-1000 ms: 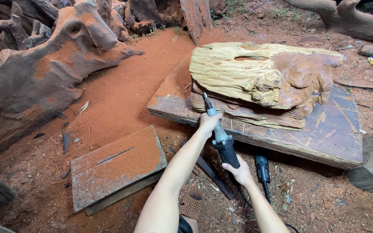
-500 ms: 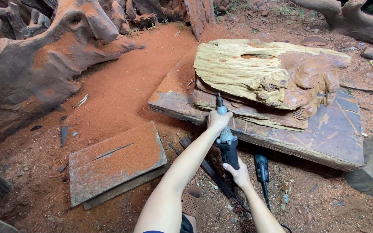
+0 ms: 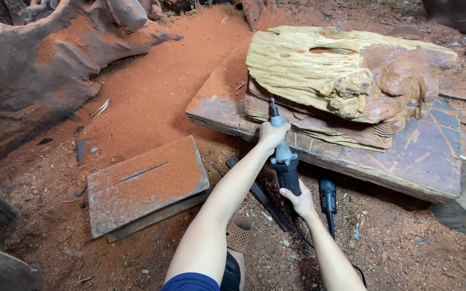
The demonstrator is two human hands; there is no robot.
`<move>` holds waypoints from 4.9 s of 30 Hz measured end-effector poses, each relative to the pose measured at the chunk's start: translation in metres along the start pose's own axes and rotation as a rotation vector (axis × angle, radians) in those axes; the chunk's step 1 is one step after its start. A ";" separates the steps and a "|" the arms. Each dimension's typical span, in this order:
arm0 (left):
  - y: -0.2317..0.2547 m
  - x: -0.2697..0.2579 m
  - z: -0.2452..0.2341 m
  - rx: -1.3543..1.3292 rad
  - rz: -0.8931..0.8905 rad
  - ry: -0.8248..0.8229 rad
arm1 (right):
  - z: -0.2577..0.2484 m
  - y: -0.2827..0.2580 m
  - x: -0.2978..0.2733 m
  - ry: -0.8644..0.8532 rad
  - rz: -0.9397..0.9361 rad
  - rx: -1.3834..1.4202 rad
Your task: Carving and refining a wooden sculpture using a power rotary tool
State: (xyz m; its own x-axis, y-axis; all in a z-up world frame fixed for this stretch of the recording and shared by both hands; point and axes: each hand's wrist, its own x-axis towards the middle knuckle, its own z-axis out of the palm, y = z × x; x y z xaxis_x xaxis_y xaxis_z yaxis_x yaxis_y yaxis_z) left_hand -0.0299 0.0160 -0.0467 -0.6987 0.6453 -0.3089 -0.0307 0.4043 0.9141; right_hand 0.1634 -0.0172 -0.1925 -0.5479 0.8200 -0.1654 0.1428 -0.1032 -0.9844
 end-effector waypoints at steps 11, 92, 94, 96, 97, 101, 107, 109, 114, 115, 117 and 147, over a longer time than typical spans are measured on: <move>-0.014 0.028 0.003 -0.418 -0.037 -0.063 | -0.008 -0.016 -0.003 0.066 0.071 -0.319; 0.009 0.014 0.011 -0.634 -0.254 -0.264 | -0.013 -0.042 -0.022 -0.003 -0.081 -0.329; 0.002 0.020 0.013 -0.615 -0.263 -0.258 | -0.011 -0.037 -0.019 0.008 -0.045 -0.308; -0.010 0.032 0.019 -0.603 -0.110 -0.296 | -0.015 -0.023 -0.010 0.031 0.022 -0.282; -0.008 0.030 0.019 -0.601 -0.113 -0.297 | -0.015 -0.024 -0.009 0.032 0.026 -0.281; -0.010 0.032 0.026 -0.578 -0.105 -0.252 | -0.019 -0.026 -0.009 0.046 0.032 -0.245; -0.003 0.017 0.028 -0.557 -0.094 -0.242 | -0.026 -0.021 -0.008 0.039 0.024 -0.227; -0.005 0.016 0.030 -0.551 -0.091 -0.239 | -0.027 -0.024 -0.011 0.036 0.024 -0.232; -0.014 0.025 0.037 -0.585 -0.093 -0.220 | -0.026 -0.031 -0.013 0.036 0.031 -0.223; -0.012 0.022 0.036 -0.585 -0.100 -0.215 | -0.026 -0.035 -0.015 0.030 0.038 -0.222; -0.008 0.017 0.033 -0.548 -0.086 -0.230 | -0.026 -0.042 -0.019 0.033 0.035 -0.188; -0.006 -0.008 0.039 -0.276 -0.033 -0.068 | -0.036 -0.018 -0.035 0.047 0.017 -0.124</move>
State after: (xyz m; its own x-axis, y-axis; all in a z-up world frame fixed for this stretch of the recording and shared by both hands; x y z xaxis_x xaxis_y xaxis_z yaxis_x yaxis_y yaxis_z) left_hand 0.0034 0.0336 -0.0596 -0.6450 0.6803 -0.3479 -0.2522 0.2403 0.9374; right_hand 0.2098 -0.0241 -0.1667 -0.5056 0.8446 -0.1762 0.2546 -0.0491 -0.9658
